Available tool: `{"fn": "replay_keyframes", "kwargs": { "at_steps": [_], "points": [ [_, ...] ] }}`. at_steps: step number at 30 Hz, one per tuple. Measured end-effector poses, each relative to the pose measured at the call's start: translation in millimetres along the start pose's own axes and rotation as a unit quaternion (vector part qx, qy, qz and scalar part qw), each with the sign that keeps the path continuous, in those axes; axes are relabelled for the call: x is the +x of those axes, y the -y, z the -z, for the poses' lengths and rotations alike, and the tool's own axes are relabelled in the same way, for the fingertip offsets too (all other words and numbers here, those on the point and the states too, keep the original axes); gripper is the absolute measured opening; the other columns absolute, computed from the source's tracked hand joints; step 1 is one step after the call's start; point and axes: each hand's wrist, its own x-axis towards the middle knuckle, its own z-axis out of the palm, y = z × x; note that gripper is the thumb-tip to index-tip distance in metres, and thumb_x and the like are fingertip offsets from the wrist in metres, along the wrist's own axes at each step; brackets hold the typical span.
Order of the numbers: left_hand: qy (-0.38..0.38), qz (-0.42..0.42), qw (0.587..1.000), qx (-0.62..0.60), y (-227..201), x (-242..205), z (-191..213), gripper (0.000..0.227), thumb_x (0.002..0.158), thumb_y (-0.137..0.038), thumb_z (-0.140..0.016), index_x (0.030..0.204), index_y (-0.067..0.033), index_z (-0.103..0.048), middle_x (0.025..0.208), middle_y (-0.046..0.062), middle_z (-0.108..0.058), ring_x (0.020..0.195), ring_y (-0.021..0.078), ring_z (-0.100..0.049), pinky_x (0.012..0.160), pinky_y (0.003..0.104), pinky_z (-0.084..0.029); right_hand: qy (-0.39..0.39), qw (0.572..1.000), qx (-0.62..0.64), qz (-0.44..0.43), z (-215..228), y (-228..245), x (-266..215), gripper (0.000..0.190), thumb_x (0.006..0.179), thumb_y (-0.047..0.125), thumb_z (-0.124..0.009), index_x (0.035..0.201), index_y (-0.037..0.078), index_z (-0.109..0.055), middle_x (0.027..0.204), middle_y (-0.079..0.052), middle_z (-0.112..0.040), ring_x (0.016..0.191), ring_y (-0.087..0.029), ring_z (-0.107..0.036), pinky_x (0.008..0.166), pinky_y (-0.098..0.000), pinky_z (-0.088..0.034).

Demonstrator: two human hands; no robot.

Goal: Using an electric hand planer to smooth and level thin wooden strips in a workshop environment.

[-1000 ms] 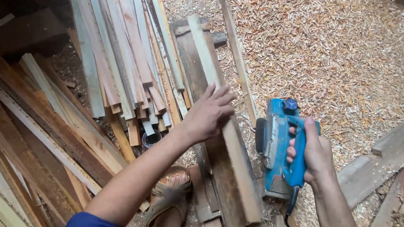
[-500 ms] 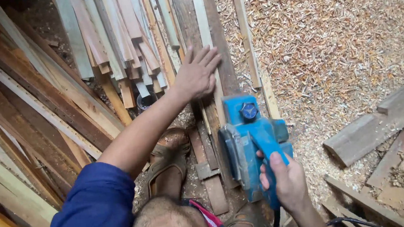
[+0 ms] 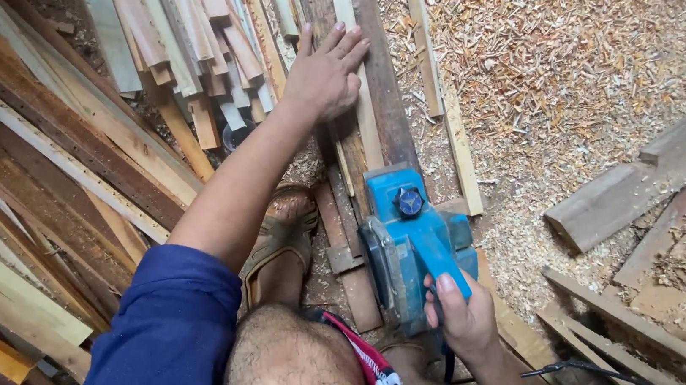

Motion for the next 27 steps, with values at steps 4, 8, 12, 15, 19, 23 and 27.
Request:
{"fn": "replay_keyframes", "kwargs": {
  "at_steps": [4, 8, 12, 15, 19, 23, 27],
  "points": [
    [0.051, 0.016, 0.998, -0.028, -1, 10, 17, 0.067, 0.091, -0.028, -0.026, 0.155, -0.0129, -0.038, 0.165, 0.003, -0.031, 0.153, 0.0278, -0.023, 0.122, 0.061, -0.005, -0.007, 1.000, -0.007, 0.021, -27, 49, 34, 0.041, 0.099, 0.032, -0.053, 0.093, -0.007, -0.065, 0.069, -0.011, -0.059, 0.049, -0.016, -0.055, 0.048, -0.0273, -0.043],
    [0.113, 0.057, 0.989, -0.082, 6, 22, 30, 0.067, 0.094, -0.036, -0.012, 0.152, -0.0179, -0.040, 0.163, -0.002, -0.033, 0.152, 0.0237, -0.025, 0.124, 0.059, -0.006, -0.009, 0.997, -0.035, 0.062, -54, 96, 86, 0.049, 0.100, 0.039, -0.050, 0.104, -0.006, -0.068, 0.065, -0.007, -0.057, 0.046, -0.013, -0.054, 0.041, -0.0262, -0.041],
    [0.127, 0.044, 0.989, -0.061, 12, 26, 27, 0.061, 0.103, -0.040, -0.008, 0.149, -0.0219, -0.043, 0.161, -0.005, -0.035, 0.151, 0.0224, -0.027, 0.123, 0.062, -0.010, 0.033, 0.998, -0.014, 0.050, -57, 107, 97, 0.051, 0.099, 0.043, -0.051, 0.108, -0.004, -0.067, 0.071, -0.007, -0.056, 0.047, -0.014, -0.053, 0.043, -0.0261, -0.042],
    [0.135, 0.055, 0.987, -0.065, 6, 20, 33, 0.064, 0.102, -0.043, -0.002, 0.150, -0.0232, -0.040, 0.162, -0.005, -0.033, 0.152, 0.0219, -0.025, 0.125, 0.058, -0.007, 0.064, 0.998, 0.008, 0.017, -30, 69, 41, 0.040, 0.101, 0.029, -0.050, 0.108, -0.006, -0.069, 0.068, -0.010, -0.058, 0.047, -0.015, -0.052, 0.045, -0.0278, -0.041],
    [0.117, 0.077, 0.986, -0.095, 9, 24, 31, 0.068, 0.100, -0.046, -0.002, 0.152, -0.0212, -0.039, 0.161, -0.007, -0.035, 0.152, 0.0180, -0.026, 0.125, 0.055, -0.004, 0.074, 0.995, -0.013, -0.068, 8, -3, -2, 0.040, 0.093, 0.030, -0.055, 0.103, -0.006, -0.070, 0.066, -0.012, -0.062, 0.050, -0.017, -0.053, 0.049, -0.0293, -0.040],
    [0.110, 0.055, 0.988, -0.094, 7, 21, 25, 0.068, 0.101, -0.045, -0.001, 0.149, -0.0217, -0.043, 0.161, -0.005, -0.037, 0.151, 0.0209, -0.027, 0.125, 0.057, -0.004, 0.073, 0.995, 0.020, -0.059, -5, 9, 11, 0.037, 0.094, 0.028, -0.056, 0.093, -0.008, -0.065, 0.072, -0.016, -0.060, 0.050, -0.020, -0.054, 0.049, -0.0305, -0.043],
    [0.091, 0.038, 0.969, -0.227, 15, 18, 57, 0.071, 0.098, -0.035, 0.000, 0.146, -0.0134, -0.048, 0.155, 0.002, -0.048, 0.149, 0.0253, -0.035, 0.125, 0.055, -0.006, 0.080, 0.997, -0.018, 0.013, -34, 57, 56, 0.039, 0.098, 0.032, -0.052, 0.089, -0.005, -0.064, 0.068, -0.011, -0.058, 0.048, -0.017, -0.053, 0.047, -0.0280, -0.041]
  ]
}}
